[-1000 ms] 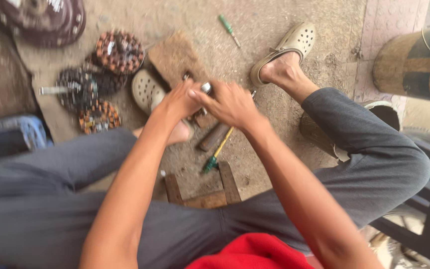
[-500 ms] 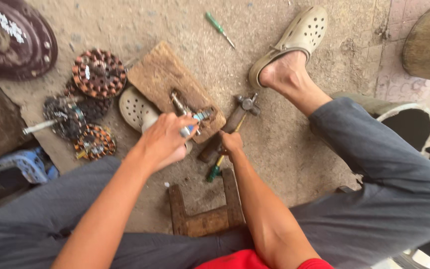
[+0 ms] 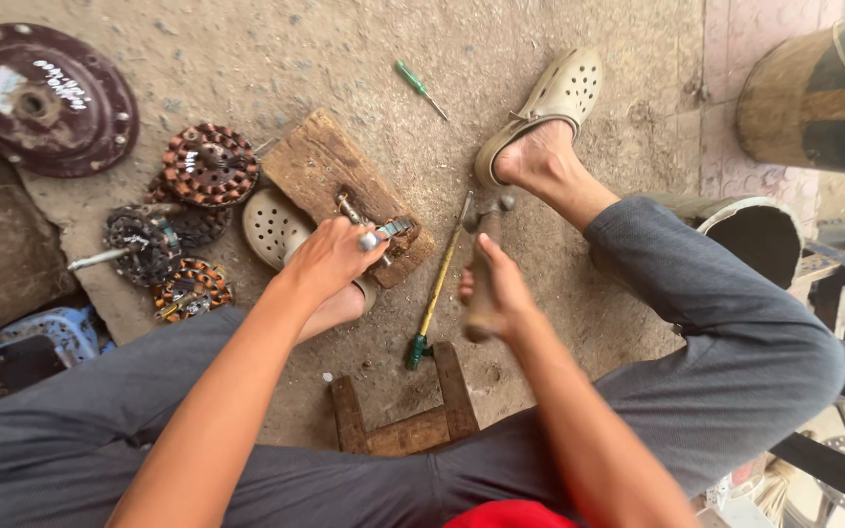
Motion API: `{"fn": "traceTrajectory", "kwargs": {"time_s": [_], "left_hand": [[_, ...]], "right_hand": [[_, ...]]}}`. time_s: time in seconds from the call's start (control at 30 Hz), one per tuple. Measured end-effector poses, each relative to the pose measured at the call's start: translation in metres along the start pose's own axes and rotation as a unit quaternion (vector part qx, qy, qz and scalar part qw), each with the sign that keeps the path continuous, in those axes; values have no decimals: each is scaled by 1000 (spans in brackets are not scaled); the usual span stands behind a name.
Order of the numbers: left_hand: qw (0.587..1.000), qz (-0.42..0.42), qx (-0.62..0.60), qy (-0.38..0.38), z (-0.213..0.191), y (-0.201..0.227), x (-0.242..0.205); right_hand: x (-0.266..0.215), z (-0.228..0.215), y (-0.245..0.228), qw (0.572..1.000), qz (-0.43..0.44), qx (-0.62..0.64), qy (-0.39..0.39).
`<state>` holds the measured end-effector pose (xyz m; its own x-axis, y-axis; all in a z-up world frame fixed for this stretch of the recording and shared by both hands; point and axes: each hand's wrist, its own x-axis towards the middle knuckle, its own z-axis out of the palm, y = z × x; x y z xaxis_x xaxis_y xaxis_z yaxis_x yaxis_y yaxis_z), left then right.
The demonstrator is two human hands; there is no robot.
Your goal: The person sits on the floor and uses a hammer and a chisel to repeatedly strike a small mechanical part mounted on a wooden block. They adjust the part and tools frequently while working.
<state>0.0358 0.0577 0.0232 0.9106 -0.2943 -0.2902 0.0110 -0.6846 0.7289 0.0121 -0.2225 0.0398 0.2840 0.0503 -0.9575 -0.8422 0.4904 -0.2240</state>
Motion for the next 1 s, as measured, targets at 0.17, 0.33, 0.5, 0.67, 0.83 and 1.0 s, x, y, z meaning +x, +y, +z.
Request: {"fn": "traceTrajectory", "kwargs": {"time_s": [0.17,0.33,0.5,0.67,0.83,1.0], "left_hand": [[1000,7,22,3,27,-29,12],[995,53,61,61,41,-38,14],[997,-16,67,-27,40,-38,22],[994,57,94,14,53,-36,17],[994,42,99,27,49,-33,25],[998,-7,33,-54,49,-10,6]], "right_hand": [[-121,-15,-23,912,-133,-381,-69],[-186,10,-12,779,-205,-592,37],[-214,40,-25,623,-327,-710,-8],[-230,53,-36,591,-346,-728,-28],[-249,71,-59,575,-283,-767,32],[-246,66,-47,520,-317,-793,17]]}}
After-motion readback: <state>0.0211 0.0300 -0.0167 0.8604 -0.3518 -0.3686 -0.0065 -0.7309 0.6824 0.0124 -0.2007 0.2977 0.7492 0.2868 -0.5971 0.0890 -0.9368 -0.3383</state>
